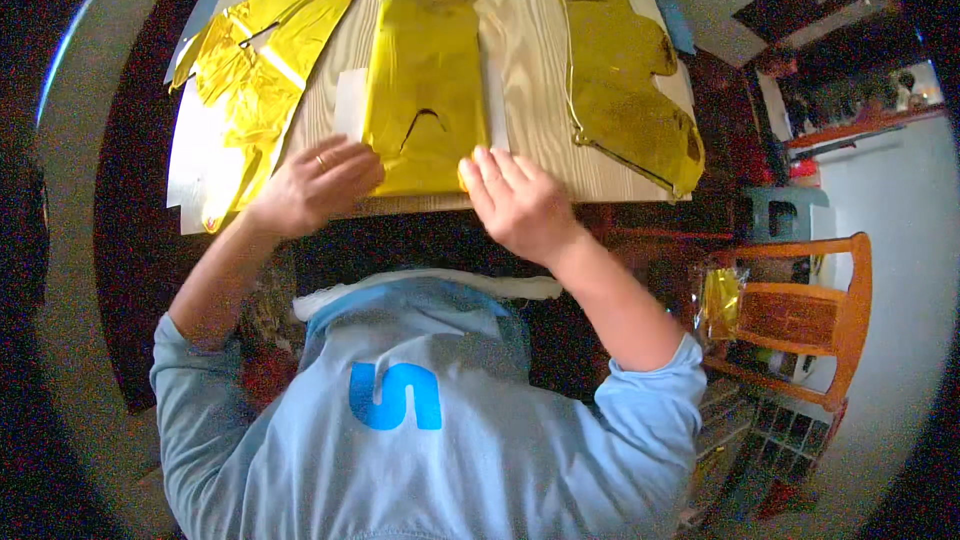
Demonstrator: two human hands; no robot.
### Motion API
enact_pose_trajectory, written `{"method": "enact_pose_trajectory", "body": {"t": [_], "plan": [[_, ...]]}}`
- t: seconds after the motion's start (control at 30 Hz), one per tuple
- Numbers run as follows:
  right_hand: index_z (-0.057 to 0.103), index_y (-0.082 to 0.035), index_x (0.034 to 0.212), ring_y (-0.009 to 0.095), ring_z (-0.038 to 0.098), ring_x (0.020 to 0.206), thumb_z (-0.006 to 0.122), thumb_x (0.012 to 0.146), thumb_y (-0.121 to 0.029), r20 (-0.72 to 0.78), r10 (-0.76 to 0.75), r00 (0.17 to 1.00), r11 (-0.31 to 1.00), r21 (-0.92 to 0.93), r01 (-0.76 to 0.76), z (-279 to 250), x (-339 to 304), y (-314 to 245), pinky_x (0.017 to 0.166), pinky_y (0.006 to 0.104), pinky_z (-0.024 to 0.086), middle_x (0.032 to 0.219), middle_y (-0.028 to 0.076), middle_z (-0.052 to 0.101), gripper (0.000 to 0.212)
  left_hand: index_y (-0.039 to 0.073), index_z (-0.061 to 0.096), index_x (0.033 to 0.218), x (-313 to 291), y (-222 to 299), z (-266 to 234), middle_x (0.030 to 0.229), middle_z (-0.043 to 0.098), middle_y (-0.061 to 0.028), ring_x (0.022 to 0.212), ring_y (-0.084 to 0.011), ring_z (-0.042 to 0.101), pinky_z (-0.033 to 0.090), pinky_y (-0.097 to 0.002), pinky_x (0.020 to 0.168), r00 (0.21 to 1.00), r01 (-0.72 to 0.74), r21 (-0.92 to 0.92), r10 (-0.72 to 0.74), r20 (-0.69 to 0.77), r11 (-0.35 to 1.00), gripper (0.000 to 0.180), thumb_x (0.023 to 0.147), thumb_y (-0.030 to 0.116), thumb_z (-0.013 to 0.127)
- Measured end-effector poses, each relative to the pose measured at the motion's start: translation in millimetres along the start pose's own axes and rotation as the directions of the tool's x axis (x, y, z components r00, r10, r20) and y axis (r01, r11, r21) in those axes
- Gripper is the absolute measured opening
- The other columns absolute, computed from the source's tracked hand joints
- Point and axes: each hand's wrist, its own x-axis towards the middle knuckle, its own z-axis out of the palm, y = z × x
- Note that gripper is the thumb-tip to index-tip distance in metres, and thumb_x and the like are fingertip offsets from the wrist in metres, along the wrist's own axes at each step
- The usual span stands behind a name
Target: Folding gold foil sheets and placing them onto cardboard backings for assembly.
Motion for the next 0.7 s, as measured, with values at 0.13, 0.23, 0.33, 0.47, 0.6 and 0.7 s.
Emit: {"method": "enact_pose_trajectory", "body": {"t": [0.13, 0.23, 0.33, 0.47, 0.6, 0.7], "plan": [[0.065, 0.005, 0.116, 0.033, 0.066, 0.107, 0.061, 0.087, -0.012, 0.077, 0.075, 0.994, 0.997, 0.020, -0.077, 1, -8, -12, 0.093, 0.0407, 0.053, 0.114, 0.022, 0.068, 0.035, 0.002, 0.064, 0.115, 5, 11, -8, 0.115, 0.061, -0.0105, 0.117, -0.0280, 0.059, 0.047, -0.0482, 0.104, 0.985, 0.138, -0.087, -0.128, 0.112, 0.987, 0.037, 0.079, 0.012, 0.065], [0.062, 0.007, 0.121, 0.036, 0.063, 0.112, 0.057, 0.089, -0.011, 0.146, 0.088, 0.985, 0.996, -0.004, -0.089, -2, -6, -15, 0.099, 0.0435, 0.050, 0.117, 0.025, 0.066, 0.037, 0.002, 0.064, 0.118, 5, 20, -15, 0.122, 0.060, -0.0141, 0.122, -0.0320, 0.057, 0.044, -0.0519, 0.107, 0.956, 0.224, -0.146, -0.187, 0.227, 0.964, 0.044, 0.074, 0.006, 0.060], [0.056, 0.008, 0.129, 0.041, 0.058, 0.119, 0.053, 0.091, -0.012, 0.249, 0.168, 0.954, 0.984, 0.009, -0.176, -10, -4, -27, 0.106, 0.0495, 0.043, 0.127, 0.029, 0.060, 0.043, 0.000, 0.062, 0.118, 3, 21, -15, 0.117, 0.058, -0.0138, 0.120, -0.0319, 0.055, 0.043, -0.0498, 0.108, 0.959, 0.245, -0.158, -0.216, 0.183, 0.957, 0.052, 0.069, 0.016, 0.066], [0.045, -0.002, 0.144, 0.049, 0.046, 0.130, 0.049, 0.093, -0.015, 0.285, 0.266, 0.921, 0.937, 0.146, -0.316, -23, 22, -60, 0.111, 0.0621, 0.033, 0.144, 0.031, 0.044, 0.052, 0.001, 0.064, 0.116, -2, 20, -10, 0.117, 0.058, -0.0150, 0.118, -0.0332, 0.057, 0.042, -0.0508, 0.108, 0.961, 0.255, -0.196, -0.227, 0.156, 0.947, 0.050, 0.069, 0.019, 0.066], [0.049, -0.023, 0.146, 0.049, 0.034, 0.138, 0.060, 0.085, -0.019, 0.277, 0.314, 0.908, 0.915, 0.165, -0.367, 10, 36, -97, 0.108, 0.0701, 0.027, 0.155, 0.022, 0.031, 0.061, 0.003, 0.064, 0.119, 2, 12, -13, 0.123, 0.059, -0.0165, 0.121, -0.0365, 0.056, 0.039, -0.0550, 0.109, 0.947, 0.297, -0.282, -0.244, 0.208, 0.912, 0.047, 0.075, 0.017, 0.063], [0.050, -0.025, 0.144, 0.050, 0.031, 0.139, 0.062, 0.084, -0.017, 0.312, 0.365, 0.877, 0.864, 0.238, -0.444, 11, 39, -104, 0.106, 0.0744, 0.025, 0.155, 0.021, 0.030, 0.061, 0.003, 0.064, 0.122, 14, 0, -15, 0.128, 0.060, -0.0168, 0.125, -0.0377, 0.054, 0.035, -0.0572, 0.112, 0.941, 0.323, -0.301, -0.270, 0.205, 0.897, 0.044, 0.081, 0.021, 0.063]]}}
